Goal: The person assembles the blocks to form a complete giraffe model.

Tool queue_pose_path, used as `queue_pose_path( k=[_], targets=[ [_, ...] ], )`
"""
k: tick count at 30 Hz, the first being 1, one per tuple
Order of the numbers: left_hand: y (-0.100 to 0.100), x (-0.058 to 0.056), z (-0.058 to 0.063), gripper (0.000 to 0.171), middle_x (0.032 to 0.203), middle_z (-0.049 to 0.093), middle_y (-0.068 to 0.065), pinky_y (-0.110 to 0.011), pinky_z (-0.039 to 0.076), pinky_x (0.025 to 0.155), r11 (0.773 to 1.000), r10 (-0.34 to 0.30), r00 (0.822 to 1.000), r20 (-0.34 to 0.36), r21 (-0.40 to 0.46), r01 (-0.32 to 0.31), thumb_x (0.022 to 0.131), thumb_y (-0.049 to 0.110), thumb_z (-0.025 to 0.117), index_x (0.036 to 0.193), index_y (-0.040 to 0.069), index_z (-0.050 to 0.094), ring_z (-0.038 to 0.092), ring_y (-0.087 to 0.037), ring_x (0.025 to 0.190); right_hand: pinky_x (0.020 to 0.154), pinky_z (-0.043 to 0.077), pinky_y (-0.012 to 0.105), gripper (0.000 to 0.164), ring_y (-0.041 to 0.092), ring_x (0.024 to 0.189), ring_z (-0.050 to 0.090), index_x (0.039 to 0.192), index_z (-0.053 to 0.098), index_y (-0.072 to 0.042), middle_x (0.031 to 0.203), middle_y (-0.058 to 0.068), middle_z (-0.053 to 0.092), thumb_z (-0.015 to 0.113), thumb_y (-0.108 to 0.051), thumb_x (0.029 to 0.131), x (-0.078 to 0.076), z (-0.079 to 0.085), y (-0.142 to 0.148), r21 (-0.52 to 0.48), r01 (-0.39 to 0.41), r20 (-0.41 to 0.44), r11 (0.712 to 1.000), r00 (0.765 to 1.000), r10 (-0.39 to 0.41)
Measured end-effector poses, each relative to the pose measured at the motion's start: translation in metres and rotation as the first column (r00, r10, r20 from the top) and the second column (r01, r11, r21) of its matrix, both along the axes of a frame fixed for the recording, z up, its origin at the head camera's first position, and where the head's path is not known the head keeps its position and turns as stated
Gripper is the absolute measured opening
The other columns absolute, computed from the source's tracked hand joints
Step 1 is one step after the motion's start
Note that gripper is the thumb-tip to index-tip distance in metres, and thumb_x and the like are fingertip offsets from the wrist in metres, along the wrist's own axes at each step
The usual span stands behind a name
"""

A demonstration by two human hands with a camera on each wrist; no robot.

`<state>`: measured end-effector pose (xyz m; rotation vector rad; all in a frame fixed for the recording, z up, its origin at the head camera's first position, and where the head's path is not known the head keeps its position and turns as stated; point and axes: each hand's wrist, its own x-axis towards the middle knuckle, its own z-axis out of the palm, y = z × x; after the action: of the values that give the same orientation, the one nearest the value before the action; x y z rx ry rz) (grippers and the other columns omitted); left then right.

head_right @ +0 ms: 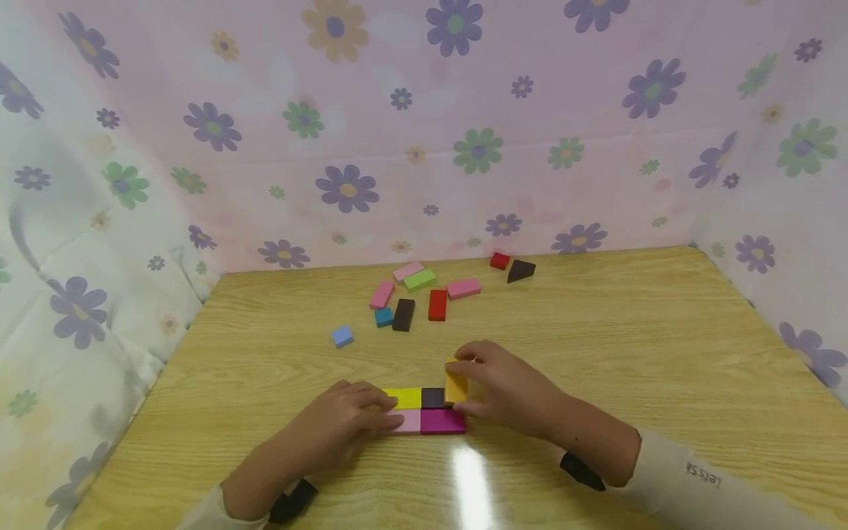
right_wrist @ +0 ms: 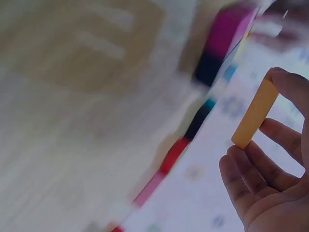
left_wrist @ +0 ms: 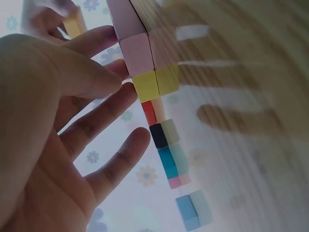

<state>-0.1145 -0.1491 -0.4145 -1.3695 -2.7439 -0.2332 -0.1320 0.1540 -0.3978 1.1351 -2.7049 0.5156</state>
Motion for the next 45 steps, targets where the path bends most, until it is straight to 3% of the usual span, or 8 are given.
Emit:
queue_pose_path(
  k=[10, 14, 20, 25, 32, 34, 40, 45],
  targets=[
    [0.000, -0.003, -0.001, 0.030, 0.123, 0.070, 0.006, -0.038, 0.054, 0.092, 1.000, -0.005, 1.000, -0.016, -0.008, 0.005, 0.095, 0.021, 0.068, 0.122, 0.031, 0.073, 0.063, -0.013, 0.116, 0.079, 0.056, 0.021, 0.039, 0.012, 0.098, 0.060, 0.118, 0.072, -0.018, 0.120, 0.003, 0.064, 0.079, -0.039, 0.085, 0.040, -0.006, -0.034, 0.010, -0.291, -0.136, 0.957, 0.947, 0.290],
    [0.000, -0.003, -0.001, 0.029, 0.122, 0.070, 0.006, -0.038, 0.053, 0.093, 1.000, -0.006, 1.000, -0.010, -0.009, 0.006, 0.095, 0.022, 0.067, 0.123, 0.031, 0.073, 0.063, -0.013, 0.116, 0.083, 0.056, 0.024, 0.035, 0.013, 0.100, 0.063, 0.113, 0.072, -0.020, 0.119, 0.002, 0.065, 0.077, -0.041, 0.086, 0.049, -0.009, -0.041, 0.087, -0.334, -0.124, 0.939, 0.931, 0.342],
    [0.002, -0.001, 0.001, 0.031, 0.123, 0.070, 0.006, -0.041, 0.054, 0.095, 1.000, 0.009, 1.000, -0.001, -0.026, -0.009, 0.095, 0.020, 0.067, 0.124, 0.032, 0.072, 0.063, -0.013, 0.117, 0.081, 0.055, 0.022, 0.025, 0.011, 0.099, 0.063, 0.104, 0.071, -0.024, 0.117, -0.002, 0.065, 0.079, -0.035, 0.084, 0.057, -0.017, -0.045, 0.120, -0.348, -0.025, 0.930, 0.935, 0.353],
    [0.003, 0.000, 0.001, 0.029, 0.123, 0.070, 0.006, -0.041, 0.054, 0.094, 1.000, 0.020, 1.000, 0.010, -0.015, -0.019, 0.096, 0.020, 0.067, 0.122, 0.033, 0.073, 0.062, -0.013, 0.117, 0.080, 0.054, 0.021, 0.025, 0.009, 0.099, 0.062, 0.102, 0.070, -0.025, 0.116, -0.003, 0.063, 0.080, -0.035, 0.081, 0.059, -0.023, -0.043, 0.104, -0.356, -0.075, 0.929, 0.928, 0.365],
    [0.003, 0.000, 0.002, 0.031, 0.124, 0.069, 0.007, -0.041, 0.053, 0.096, 0.999, 0.034, 0.999, 0.033, -0.021, -0.034, 0.097, 0.017, 0.065, 0.123, 0.032, 0.073, 0.061, -0.013, 0.118, 0.093, 0.053, 0.023, 0.010, 0.011, 0.110, 0.065, 0.098, 0.074, -0.023, 0.115, -0.004, 0.069, 0.075, -0.027, 0.089, 0.057, -0.023, -0.034, 0.073, -0.520, -0.198, 0.851, 0.829, 0.524],
    [0.002, 0.000, 0.002, 0.032, 0.124, 0.069, 0.007, -0.041, 0.053, 0.096, 0.999, 0.037, 0.999, 0.034, -0.025, -0.036, 0.096, 0.015, 0.065, 0.123, 0.032, 0.073, 0.061, -0.013, 0.118, 0.096, 0.052, 0.024, 0.009, 0.013, 0.113, 0.066, 0.099, 0.074, -0.023, 0.116, -0.004, 0.070, 0.073, -0.026, 0.091, 0.057, -0.023, -0.034, 0.099, -0.530, -0.212, 0.842, 0.815, 0.539],
    [0.002, -0.001, 0.001, 0.035, 0.125, 0.069, 0.007, -0.042, 0.054, 0.096, 0.998, 0.030, 0.999, 0.019, -0.047, -0.029, 0.094, 0.014, 0.069, 0.123, 0.032, 0.072, 0.061, -0.013, 0.119, 0.100, 0.052, 0.028, 0.021, 0.014, 0.125, 0.061, 0.116, 0.071, -0.021, 0.129, -0.004, 0.067, 0.063, -0.031, 0.098, 0.057, -0.019, -0.039, 0.182, -0.483, -0.126, 0.856, 0.852, 0.508],
    [0.001, -0.003, 0.000, 0.041, 0.124, 0.069, 0.007, -0.042, 0.054, 0.094, 0.999, 0.014, 1.000, 0.021, -0.039, -0.014, 0.090, 0.008, 0.073, 0.124, 0.031, 0.072, 0.061, -0.013, 0.118, 0.104, 0.049, 0.029, 0.033, 0.015, 0.132, 0.055, 0.128, 0.064, -0.020, 0.137, -0.002, 0.061, 0.063, -0.032, 0.097, 0.056, -0.019, -0.045, 0.228, -0.472, -0.127, 0.851, 0.852, 0.507]
  ],
)
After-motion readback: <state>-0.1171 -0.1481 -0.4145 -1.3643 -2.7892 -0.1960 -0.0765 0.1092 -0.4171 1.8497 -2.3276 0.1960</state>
